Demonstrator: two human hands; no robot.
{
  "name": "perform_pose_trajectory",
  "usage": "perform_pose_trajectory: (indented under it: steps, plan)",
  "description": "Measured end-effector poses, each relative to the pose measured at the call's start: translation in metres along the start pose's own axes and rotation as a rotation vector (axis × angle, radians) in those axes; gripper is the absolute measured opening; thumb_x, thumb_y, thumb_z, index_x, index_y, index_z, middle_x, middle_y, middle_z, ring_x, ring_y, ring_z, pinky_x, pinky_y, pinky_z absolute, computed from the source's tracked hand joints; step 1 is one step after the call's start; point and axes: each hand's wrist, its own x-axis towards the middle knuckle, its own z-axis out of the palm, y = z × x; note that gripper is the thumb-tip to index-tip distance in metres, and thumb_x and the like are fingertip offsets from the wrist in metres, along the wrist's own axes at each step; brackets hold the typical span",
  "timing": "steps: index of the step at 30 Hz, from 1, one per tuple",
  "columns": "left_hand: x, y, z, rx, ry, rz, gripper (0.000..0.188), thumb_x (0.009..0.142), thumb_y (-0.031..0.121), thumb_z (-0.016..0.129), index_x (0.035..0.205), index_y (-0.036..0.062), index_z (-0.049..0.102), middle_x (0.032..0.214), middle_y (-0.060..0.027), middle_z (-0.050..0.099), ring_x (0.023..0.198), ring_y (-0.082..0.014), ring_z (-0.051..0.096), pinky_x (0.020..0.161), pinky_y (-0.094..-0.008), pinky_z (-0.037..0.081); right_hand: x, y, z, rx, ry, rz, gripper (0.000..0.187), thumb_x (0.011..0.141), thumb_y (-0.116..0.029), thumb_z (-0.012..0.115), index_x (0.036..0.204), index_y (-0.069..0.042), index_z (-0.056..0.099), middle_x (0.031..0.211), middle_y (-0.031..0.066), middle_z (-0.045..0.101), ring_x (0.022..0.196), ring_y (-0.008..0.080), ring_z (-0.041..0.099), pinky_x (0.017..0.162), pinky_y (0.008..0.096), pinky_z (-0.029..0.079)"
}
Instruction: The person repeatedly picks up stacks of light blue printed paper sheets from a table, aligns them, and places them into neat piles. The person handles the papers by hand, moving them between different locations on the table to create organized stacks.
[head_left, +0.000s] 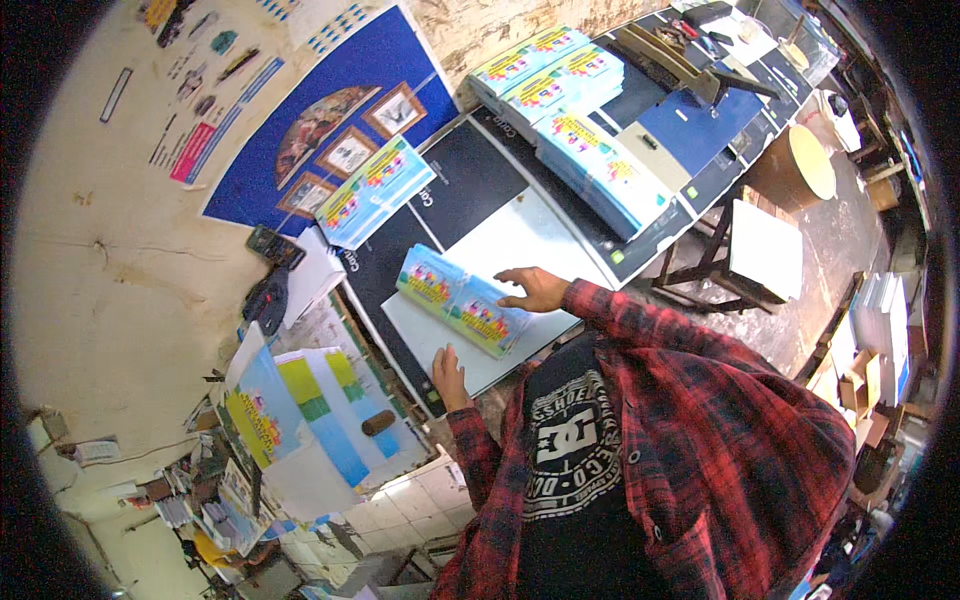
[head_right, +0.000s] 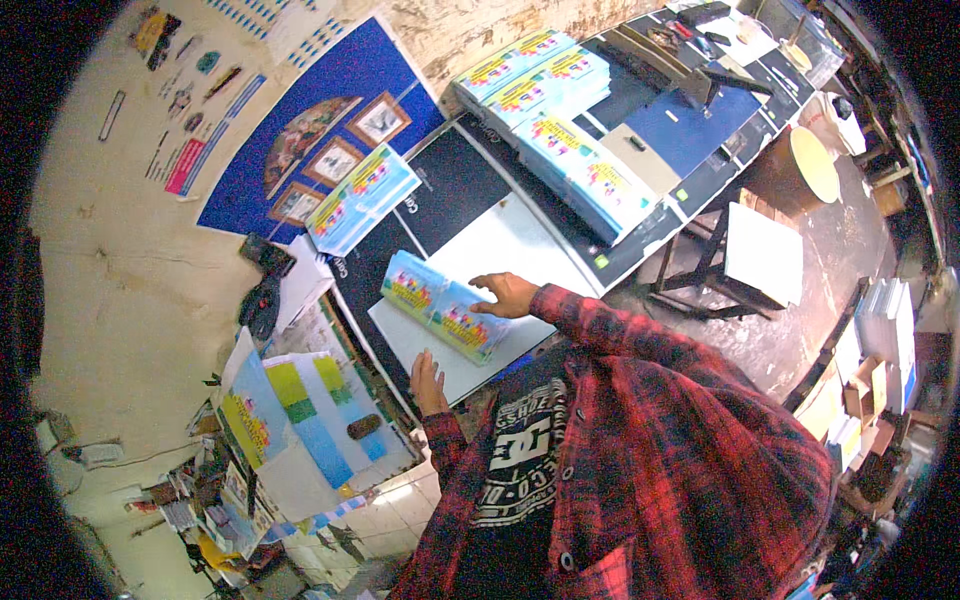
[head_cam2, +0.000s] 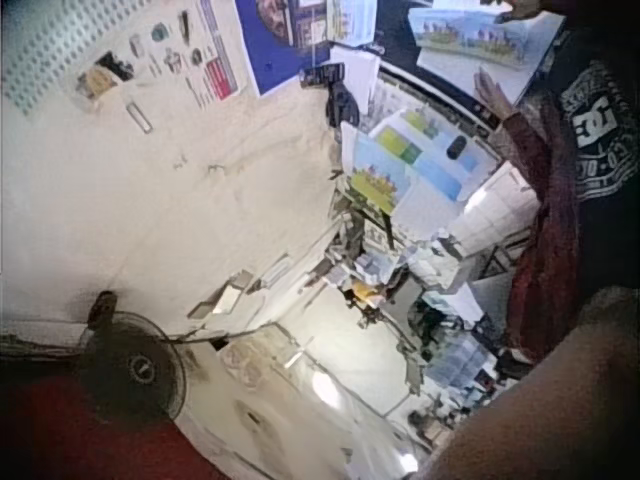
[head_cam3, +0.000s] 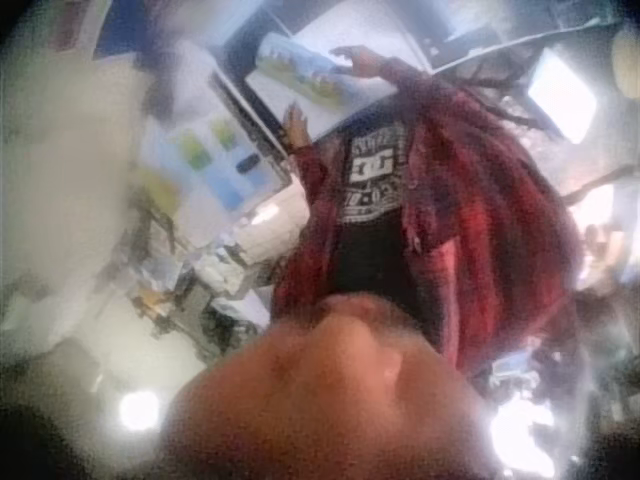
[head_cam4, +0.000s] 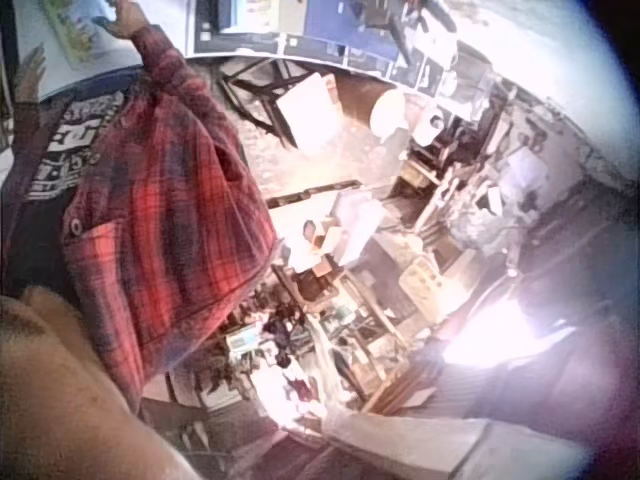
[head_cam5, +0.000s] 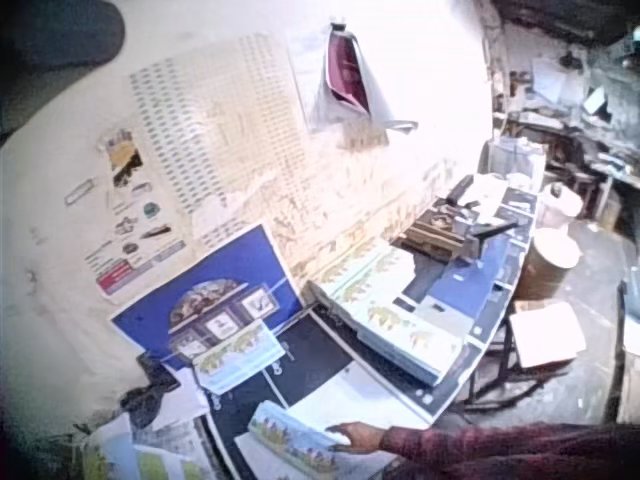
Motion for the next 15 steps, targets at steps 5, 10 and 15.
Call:
perform_pose_trajectory:
  steps: [5, 10, 15]
  plan:
    - [0.059, -0.065, 0.038, 0.082, 0.188, -0.029, 0.07, 0.084, 0.054, 0.056, 0.119, -0.0069, 0.053, 0.107, -0.0201, 0.061, 0.1, -0.0287, 0.057, 0.087, -0.0332, 0.044, -0.018, 0.053, -0.043, 0.104, -0.042, 0.24, 0.076, 0.08, -0.055, 0.062, 0.123, 0.007, 0.049, 0.117, 0.025, 0.058, 0.099, 0.033, 0.063, 0.085, 0.0377, 0.051]
    - [0.094, -0.064, 0.095, 0.279, 0.186, 0.142, 0.078, 0.08, 0.058, 0.059, 0.115, -0.0123, 0.053, 0.109, -0.0265, 0.06, 0.104, -0.0378, 0.056, 0.089, -0.0397, 0.044, 0.046, 0.09, -0.02, -0.103, -0.342, 0.254, 0.095, 0.077, -0.07, 0.051, 0.127, 0.011, 0.044, 0.121, 0.0315, 0.052, 0.107, 0.04, 0.057, 0.092, 0.0423, 0.045]
    - [0.121, -0.095, 0.071, 0.385, 0.306, 0.125, 0.058, 0.084, 0.044, 0.059, 0.111, -0.0075, 0.057, 0.122, -0.028, 0.052, 0.109, -0.0374, 0.052, 0.09, -0.043, 0.044, 0.075, 0.064, 0.044, 0.03, -0.437, 0.341, 0.088, 0.074, -0.067, 0.059, 0.114, 0.01, 0.052, 0.112, 0.0299, 0.057, 0.101, 0.0385, 0.06, 0.087, 0.0425, 0.048]
